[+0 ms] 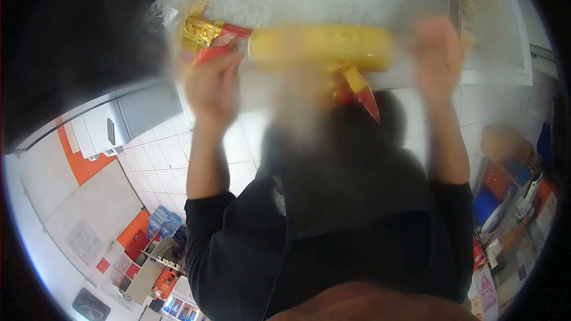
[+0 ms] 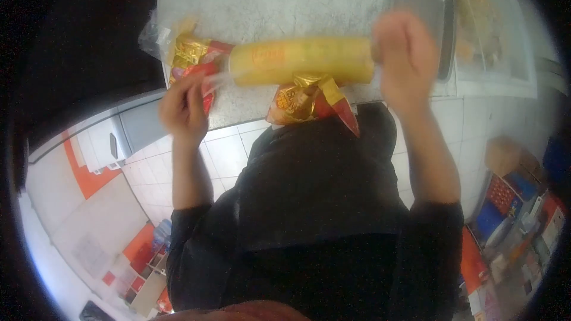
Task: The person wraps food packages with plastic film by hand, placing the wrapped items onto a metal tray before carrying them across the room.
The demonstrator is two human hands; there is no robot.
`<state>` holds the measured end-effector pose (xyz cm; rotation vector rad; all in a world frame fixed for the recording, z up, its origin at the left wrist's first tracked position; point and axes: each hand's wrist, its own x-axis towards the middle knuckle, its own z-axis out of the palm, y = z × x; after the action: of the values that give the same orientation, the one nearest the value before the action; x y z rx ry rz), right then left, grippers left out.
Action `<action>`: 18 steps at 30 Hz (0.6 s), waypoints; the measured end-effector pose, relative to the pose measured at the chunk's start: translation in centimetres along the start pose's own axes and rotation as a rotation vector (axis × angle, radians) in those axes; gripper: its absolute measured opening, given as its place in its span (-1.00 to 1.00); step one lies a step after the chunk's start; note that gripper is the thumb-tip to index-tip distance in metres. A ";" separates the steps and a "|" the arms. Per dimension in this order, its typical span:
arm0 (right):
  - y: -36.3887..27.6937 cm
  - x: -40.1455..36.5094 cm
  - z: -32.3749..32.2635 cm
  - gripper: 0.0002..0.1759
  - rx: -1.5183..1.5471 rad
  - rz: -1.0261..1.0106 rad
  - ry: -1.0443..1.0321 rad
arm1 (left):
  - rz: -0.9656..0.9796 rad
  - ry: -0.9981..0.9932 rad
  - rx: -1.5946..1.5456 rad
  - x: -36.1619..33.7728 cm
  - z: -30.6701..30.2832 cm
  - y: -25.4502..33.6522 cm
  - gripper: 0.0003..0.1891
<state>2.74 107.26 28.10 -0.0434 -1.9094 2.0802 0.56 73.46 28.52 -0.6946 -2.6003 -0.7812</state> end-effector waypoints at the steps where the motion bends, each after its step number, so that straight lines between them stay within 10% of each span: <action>1: -1.5 -1.7 -0.1 -0.76 -0.043 -0.025 -0.043 | 0.109 0.069 -0.135 -0.5 -1.2 0.5 -0.86; 7: -1.9 -10.7 -4.5 -0.74 0.046 0.454 -0.226 | -0.254 -0.454 -0.787 -6.3 -4.4 0.9 -0.88; 9: 1.7 -13.5 -6.3 -0.74 0.027 0.634 -0.230 | -0.878 -0.445 -1.013 -9.8 -1.8 0.3 -0.88; 12: 6.4 -14.5 -7.4 -0.75 0.001 0.767 -0.077 | -1.099 -0.587 -1.054 -13.2 3.4 -1.3 -0.73; 15: 8.9 -12.9 -5.8 -0.57 -0.084 1.003 -0.076 | -0.937 -0.758 -0.705 -10.0 6.1 -0.8 -0.51; 18: 13.5 -12.2 -5.1 -0.38 -0.617 0.727 -0.382 | -0.528 -0.767 -0.605 -12.6 10.7 -4.7 -0.36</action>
<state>12.71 108.33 12.06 -0.5960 -3.0663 1.8492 6.54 71.88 12.49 -0.5113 -3.3127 -1.8147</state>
